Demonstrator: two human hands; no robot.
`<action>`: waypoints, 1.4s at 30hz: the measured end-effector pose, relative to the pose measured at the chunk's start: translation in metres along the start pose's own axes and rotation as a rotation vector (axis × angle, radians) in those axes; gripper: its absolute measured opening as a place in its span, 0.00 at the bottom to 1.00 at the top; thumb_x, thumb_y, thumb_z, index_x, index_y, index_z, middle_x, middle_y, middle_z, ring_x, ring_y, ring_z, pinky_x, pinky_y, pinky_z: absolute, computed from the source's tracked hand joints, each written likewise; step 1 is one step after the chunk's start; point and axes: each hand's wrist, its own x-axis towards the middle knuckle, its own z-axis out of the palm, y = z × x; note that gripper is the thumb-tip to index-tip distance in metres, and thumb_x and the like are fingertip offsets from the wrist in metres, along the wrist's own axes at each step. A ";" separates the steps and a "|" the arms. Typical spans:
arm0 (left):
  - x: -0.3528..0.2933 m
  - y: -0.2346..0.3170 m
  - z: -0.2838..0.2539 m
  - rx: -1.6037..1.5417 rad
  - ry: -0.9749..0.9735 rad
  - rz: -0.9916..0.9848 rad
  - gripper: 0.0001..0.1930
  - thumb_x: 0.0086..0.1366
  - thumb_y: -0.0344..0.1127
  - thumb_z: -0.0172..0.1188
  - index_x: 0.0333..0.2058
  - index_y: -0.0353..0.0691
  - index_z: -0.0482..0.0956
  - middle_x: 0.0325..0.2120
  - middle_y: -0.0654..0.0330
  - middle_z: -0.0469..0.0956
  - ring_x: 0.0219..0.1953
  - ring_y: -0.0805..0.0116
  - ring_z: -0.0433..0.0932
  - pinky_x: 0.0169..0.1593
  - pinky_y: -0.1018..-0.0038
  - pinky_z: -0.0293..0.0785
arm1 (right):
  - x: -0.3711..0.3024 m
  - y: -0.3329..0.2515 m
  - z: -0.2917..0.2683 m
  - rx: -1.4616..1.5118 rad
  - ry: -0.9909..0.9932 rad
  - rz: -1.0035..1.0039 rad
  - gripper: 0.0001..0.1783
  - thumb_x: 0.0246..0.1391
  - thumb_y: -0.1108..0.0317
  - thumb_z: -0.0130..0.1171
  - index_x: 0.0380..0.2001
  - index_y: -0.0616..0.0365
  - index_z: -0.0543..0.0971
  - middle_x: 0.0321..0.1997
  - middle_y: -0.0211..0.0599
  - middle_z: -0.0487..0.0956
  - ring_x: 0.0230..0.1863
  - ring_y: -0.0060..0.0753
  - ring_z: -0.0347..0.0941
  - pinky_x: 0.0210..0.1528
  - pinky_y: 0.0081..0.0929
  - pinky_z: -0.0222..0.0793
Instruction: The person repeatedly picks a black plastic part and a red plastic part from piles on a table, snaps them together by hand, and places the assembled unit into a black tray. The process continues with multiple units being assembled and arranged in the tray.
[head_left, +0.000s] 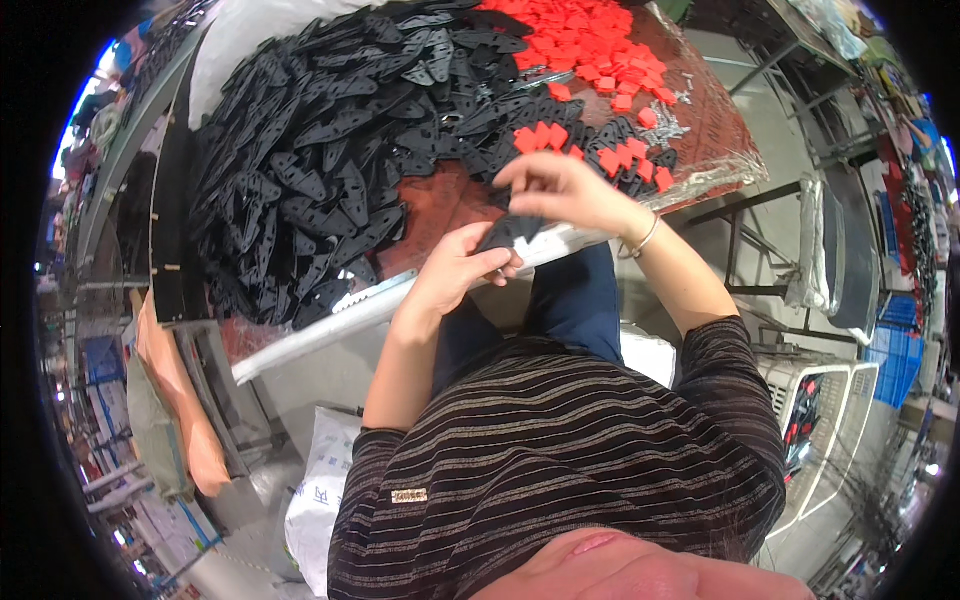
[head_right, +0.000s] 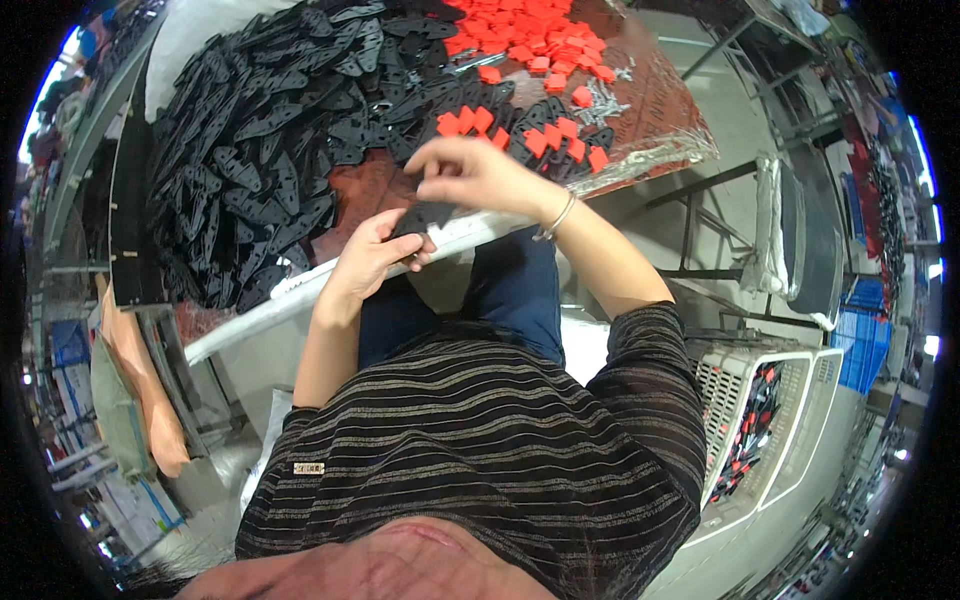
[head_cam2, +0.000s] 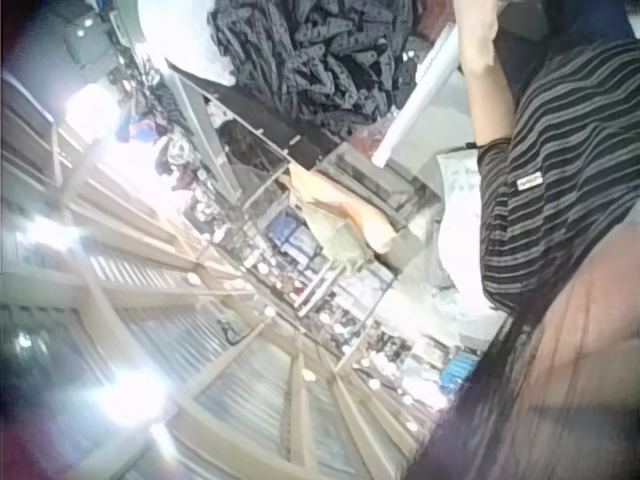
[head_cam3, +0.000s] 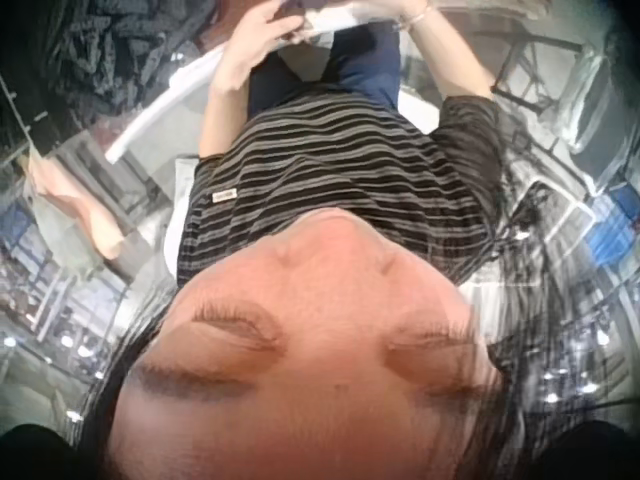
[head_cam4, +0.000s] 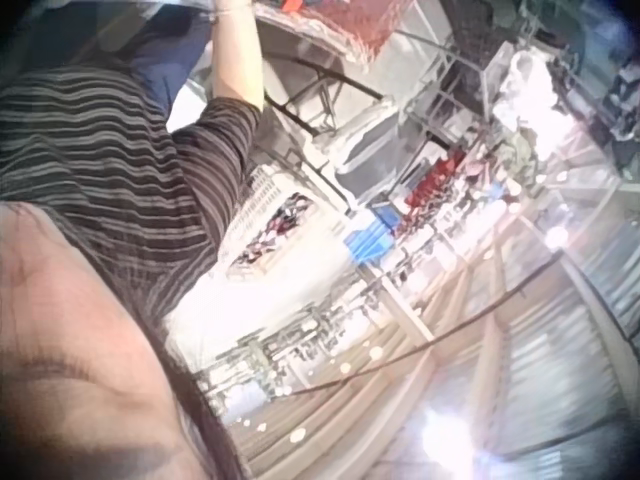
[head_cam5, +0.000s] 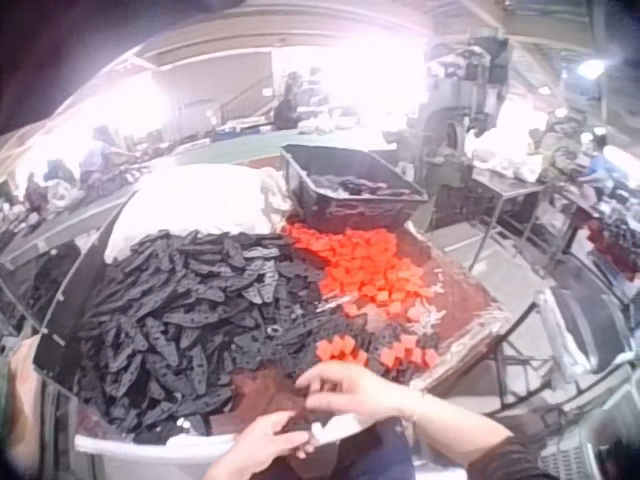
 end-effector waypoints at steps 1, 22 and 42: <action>0.000 -0.004 -0.001 -0.062 0.035 0.039 0.11 0.63 0.32 0.54 0.43 0.34 0.72 0.32 0.61 0.78 0.33 0.74 0.76 0.35 0.80 0.74 | -0.001 0.005 -0.014 0.109 0.099 0.059 0.13 0.51 0.74 0.59 0.42 0.61 0.75 0.30 0.24 0.73 0.32 0.15 0.68 0.38 0.16 0.67; 0.017 -0.046 -0.032 -0.542 0.284 0.290 0.08 0.64 0.31 0.55 0.41 0.39 0.70 0.35 0.62 0.73 0.37 0.72 0.72 0.44 0.71 0.71 | -0.019 0.131 -0.239 -1.135 0.677 0.616 0.13 0.41 0.57 0.60 0.29 0.51 0.83 0.32 0.44 0.81 0.37 0.45 0.78 0.41 0.39 0.72; 0.017 -0.042 -0.017 -0.611 0.318 0.392 0.11 0.67 0.34 0.51 0.45 0.34 0.68 0.37 0.57 0.74 0.37 0.72 0.74 0.44 0.72 0.74 | -0.007 0.020 -0.014 -0.048 0.362 -0.045 0.08 0.51 0.75 0.59 0.37 0.63 0.79 0.33 0.28 0.76 0.36 0.17 0.71 0.37 0.17 0.67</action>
